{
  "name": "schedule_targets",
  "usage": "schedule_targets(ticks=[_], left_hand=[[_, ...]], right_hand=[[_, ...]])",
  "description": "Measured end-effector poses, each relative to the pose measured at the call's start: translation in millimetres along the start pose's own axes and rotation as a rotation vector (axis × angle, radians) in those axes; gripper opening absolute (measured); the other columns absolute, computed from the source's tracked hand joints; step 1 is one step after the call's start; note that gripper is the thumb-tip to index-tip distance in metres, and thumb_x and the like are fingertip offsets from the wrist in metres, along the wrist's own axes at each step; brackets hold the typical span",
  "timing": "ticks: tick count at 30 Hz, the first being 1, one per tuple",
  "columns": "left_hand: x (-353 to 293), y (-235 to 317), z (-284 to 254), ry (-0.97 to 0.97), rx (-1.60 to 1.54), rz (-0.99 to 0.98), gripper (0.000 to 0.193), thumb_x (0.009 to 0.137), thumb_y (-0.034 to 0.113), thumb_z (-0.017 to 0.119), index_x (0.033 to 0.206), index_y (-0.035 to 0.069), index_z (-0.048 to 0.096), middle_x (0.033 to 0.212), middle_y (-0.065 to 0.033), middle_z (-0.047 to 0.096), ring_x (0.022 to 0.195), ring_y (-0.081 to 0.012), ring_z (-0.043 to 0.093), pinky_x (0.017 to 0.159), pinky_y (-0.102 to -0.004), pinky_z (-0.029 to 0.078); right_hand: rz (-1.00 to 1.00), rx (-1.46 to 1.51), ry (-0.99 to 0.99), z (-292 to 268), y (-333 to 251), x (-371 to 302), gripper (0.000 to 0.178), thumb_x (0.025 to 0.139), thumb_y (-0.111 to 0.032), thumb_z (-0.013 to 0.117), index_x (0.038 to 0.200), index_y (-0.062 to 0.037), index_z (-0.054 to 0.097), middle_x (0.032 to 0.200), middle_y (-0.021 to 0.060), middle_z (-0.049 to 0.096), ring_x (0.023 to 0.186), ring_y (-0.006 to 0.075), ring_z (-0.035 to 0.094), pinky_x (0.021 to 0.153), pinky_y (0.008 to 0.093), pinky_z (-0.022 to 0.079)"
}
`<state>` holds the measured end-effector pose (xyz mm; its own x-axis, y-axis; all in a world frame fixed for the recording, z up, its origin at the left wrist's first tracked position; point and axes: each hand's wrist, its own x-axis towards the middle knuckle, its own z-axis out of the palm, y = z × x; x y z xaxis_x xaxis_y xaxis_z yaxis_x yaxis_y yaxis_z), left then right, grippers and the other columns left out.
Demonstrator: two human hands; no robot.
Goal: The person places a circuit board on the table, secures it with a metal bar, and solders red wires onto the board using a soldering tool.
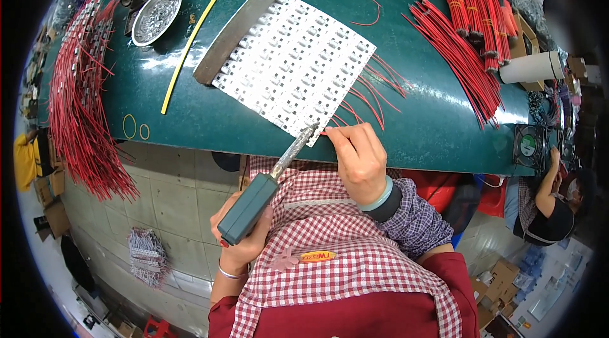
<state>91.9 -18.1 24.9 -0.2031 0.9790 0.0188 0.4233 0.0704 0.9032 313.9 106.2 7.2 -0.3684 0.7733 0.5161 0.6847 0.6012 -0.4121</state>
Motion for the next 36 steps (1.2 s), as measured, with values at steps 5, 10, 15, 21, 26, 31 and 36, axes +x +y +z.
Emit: schedule_targets(ticks=[5, 10, 15, 21, 26, 31, 36], left_hand=[[-4.2, -0.1, -0.8, 0.023, -0.034, -0.033, 0.023, 0.071, -0.002, 0.076, 0.092, -0.007, 0.07, 0.088, -0.0176, 0.07, 0.072, -0.0271, 0.07, 0.065, -0.0313, 0.055], [-2.0, 3.4, -0.8, 0.026, -0.04, -0.04, 0.023, 0.071, -0.002, 0.076, 0.093, -0.008, 0.07, 0.089, -0.0181, 0.07, 0.074, -0.0274, 0.071, 0.066, -0.0314, 0.055], [-0.8, 4.8, -1.4, -0.017, -0.049, -0.028, 0.024, 0.071, -0.005, 0.075, 0.094, -0.008, 0.07, 0.092, -0.0182, 0.07, 0.078, -0.0269, 0.071, 0.068, -0.0322, 0.055], [0.4, 4.5, -0.5, -0.04, -0.03, -0.009, 0.021, 0.071, -0.006, 0.073, 0.091, -0.006, 0.069, 0.089, -0.0155, 0.07, 0.074, -0.0251, 0.069, 0.066, -0.0309, 0.054], [7.3, 9.4, 1.5, -0.04, 0.042, 0.06, 0.017, 0.069, -0.006, 0.072, 0.086, -0.004, 0.068, 0.082, -0.0131, 0.066, 0.067, -0.0254, 0.066, 0.06, -0.0312, 0.051], [9.4, 13.5, 3.6, -0.007, 0.065, 0.09, 0.016, 0.069, -0.005, 0.072, 0.084, -0.003, 0.067, 0.078, -0.0125, 0.063, 0.063, -0.0268, 0.063, 0.057, -0.0324, 0.049], [9.0, 12.1, 2.5, -0.017, 0.106, 0.117, 0.016, 0.068, -0.004, 0.072, 0.083, -0.003, 0.068, 0.078, -0.0129, 0.064, 0.062, -0.0272, 0.063, 0.056, -0.0329, 0.049]], right_hand=[[-0.055, 0.003, 0.065, -5.9, -1.4, 2.4, 0.033, 0.067, 0.003, 0.068, 0.1, 0.003, 0.068, 0.087, 0.009, 0.064, 0.076, 0.0246, 0.06, 0.063, 0.0342, 0.051], [-0.054, 0.056, 0.054, -0.5, -1.0, -2.5, 0.034, 0.067, 0.005, 0.07, 0.101, 0.003, 0.069, 0.087, 0.0084, 0.065, 0.075, 0.0236, 0.06, 0.061, 0.0328, 0.051], [-0.05, 0.059, 0.075, 3.1, -1.8, -3.4, 0.033, 0.068, 0.007, 0.071, 0.1, 0.0025, 0.069, 0.087, 0.0085, 0.065, 0.074, 0.0227, 0.06, 0.06, 0.0312, 0.051], [-0.039, 0.07, 0.067, 3.2, -1.4, -4.2, 0.034, 0.068, 0.009, 0.071, 0.101, 0.0026, 0.068, 0.086, 0.0091, 0.064, 0.074, 0.0235, 0.059, 0.06, 0.0316, 0.051], [-0.043, 0.068, 0.068, 3.8, -1.0, -4.3, 0.033, 0.066, 0.009, 0.07, 0.099, 0.0035, 0.068, 0.086, 0.0097, 0.064, 0.073, 0.0243, 0.06, 0.06, 0.032, 0.051], [-0.032, 0.061, 0.06, 3.5, -1.4, -3.9, 0.033, 0.066, 0.009, 0.069, 0.098, 0.004, 0.068, 0.086, 0.0099, 0.064, 0.074, 0.0247, 0.059, 0.06, 0.0324, 0.051], [-0.029, 0.056, 0.06, 3.8, -1.3, -4.2, 0.033, 0.065, 0.009, 0.068, 0.098, 0.0041, 0.068, 0.086, 0.0099, 0.063, 0.075, 0.0248, 0.06, 0.061, 0.0326, 0.051]])
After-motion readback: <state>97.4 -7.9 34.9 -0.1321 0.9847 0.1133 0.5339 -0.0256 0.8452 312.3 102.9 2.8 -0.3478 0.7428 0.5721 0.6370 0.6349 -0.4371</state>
